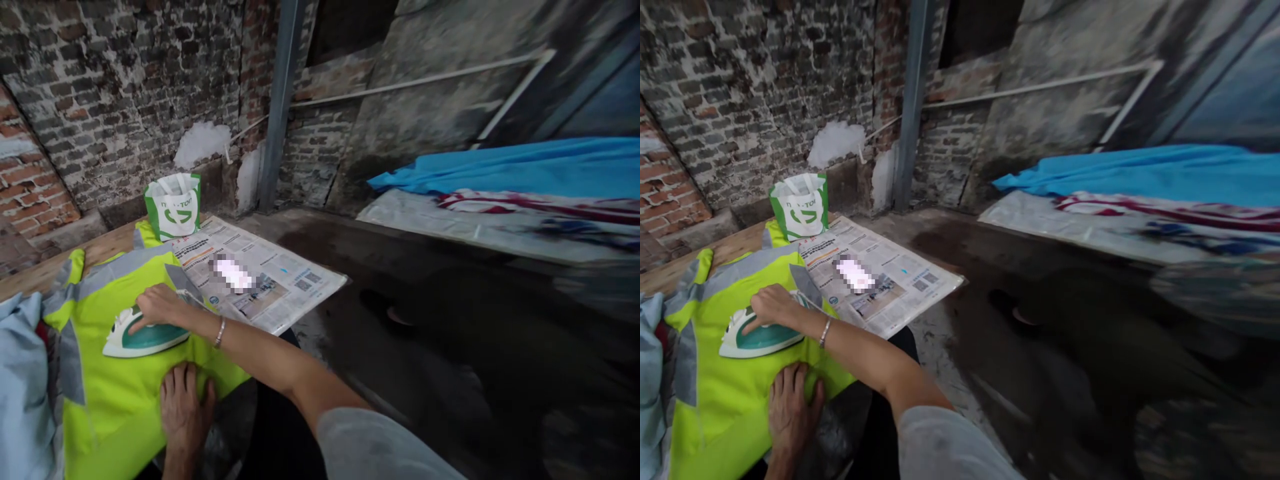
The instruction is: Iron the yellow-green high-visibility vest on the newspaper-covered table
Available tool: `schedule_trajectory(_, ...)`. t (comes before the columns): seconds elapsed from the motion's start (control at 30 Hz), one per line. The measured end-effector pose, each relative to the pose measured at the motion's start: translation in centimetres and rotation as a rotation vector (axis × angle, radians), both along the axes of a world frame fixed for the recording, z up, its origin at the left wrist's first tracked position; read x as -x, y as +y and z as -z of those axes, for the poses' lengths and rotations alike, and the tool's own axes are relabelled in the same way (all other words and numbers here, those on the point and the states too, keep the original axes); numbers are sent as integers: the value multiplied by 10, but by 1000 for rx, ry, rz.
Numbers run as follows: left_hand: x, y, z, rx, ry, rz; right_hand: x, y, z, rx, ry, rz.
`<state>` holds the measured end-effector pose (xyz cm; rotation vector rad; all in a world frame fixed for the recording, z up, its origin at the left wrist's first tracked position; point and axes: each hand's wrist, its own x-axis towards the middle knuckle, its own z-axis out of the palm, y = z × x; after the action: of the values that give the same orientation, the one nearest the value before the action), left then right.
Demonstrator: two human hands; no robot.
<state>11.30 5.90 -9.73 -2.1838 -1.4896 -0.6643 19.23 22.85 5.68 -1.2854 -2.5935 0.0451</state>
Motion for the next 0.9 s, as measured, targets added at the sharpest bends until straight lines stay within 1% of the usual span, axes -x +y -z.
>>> schedule_trajectory(0.1, -1, -1, 0, 3, -19, -18, -13, -20, 2, 22, -40, -16)
schedule_trajectory(0.17, -1, 0, -1, -5, 0, -3, -15, -22, 3, 28, -45, -5)
schedule_trajectory(0.23, 0, 0, -1, -11, 12, 9, -13, -15, 4, 7, -19, 24)
schedule_trajectory(0.3, 0, 0, -2, -7, 3, 10, -6, -1, 6, -26, 23, 66)
schedule_trajectory(0.37, -1, 0, -3, -5, -9, 14, 6, 17, 7, -36, 65, 109)
schedule_trajectory(0.5, -2, -1, -5, -36, -15, 23, 34, 52, 8, -14, 144, 188)
schedule_trajectory(0.6, -3, -1, -6, -53, -23, 28, 46, 68, 6, -73, 189, 195)
schedule_trajectory(0.67, -4, -1, -5, -64, -35, 29, 48, 73, 5, -78, 180, 193)
schedule_trajectory(0.77, -7, -1, 0, -60, -61, 9, 43, 75, 3, -16, 116, 173)
schedule_trajectory(0.83, -8, -1, 3, -42, -82, -5, 38, 70, 4, -6, 83, 130)
schedule_trajectory(0.9, -8, -1, 7, -21, -102, -13, 32, 59, 5, -2, 52, 84)
